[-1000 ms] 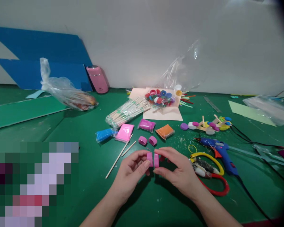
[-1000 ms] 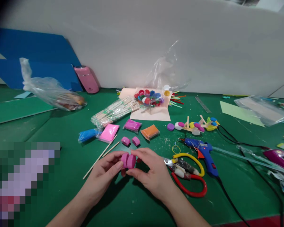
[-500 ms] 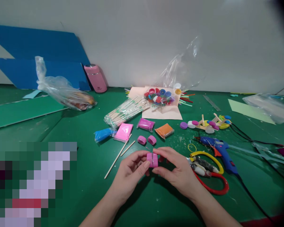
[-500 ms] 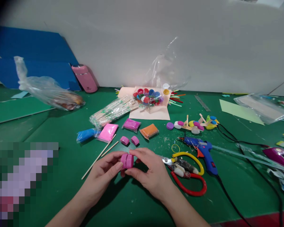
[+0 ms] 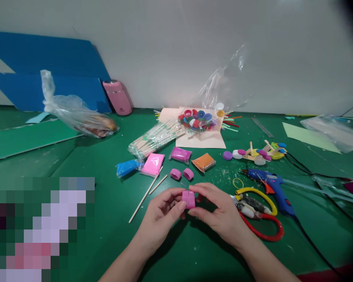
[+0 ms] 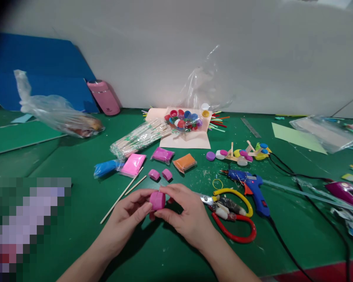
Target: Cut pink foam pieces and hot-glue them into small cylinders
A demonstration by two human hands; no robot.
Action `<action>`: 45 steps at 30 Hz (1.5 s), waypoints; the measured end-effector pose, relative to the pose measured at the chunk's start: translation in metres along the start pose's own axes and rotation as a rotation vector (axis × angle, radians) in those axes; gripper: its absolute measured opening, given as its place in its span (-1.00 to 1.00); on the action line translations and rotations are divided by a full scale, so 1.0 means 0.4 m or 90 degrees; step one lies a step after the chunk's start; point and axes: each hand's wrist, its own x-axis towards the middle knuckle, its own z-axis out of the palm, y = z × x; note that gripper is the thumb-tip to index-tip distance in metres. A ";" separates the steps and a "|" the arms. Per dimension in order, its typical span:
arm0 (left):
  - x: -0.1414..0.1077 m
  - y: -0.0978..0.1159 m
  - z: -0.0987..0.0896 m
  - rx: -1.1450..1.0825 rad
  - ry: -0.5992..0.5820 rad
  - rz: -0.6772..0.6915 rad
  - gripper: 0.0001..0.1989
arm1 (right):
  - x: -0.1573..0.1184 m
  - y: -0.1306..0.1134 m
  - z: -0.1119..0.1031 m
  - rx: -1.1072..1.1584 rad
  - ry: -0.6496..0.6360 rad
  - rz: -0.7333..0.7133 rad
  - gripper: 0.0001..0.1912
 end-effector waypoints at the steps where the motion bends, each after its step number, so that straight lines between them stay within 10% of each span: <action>1: 0.000 0.000 0.000 -0.002 -0.001 -0.001 -0.81 | -0.001 0.000 0.000 0.001 -0.002 0.001 -0.62; 45: -0.008 -0.024 -0.006 0.133 0.000 0.130 -0.69 | -0.019 0.009 -0.003 -0.023 -0.009 0.002 -0.53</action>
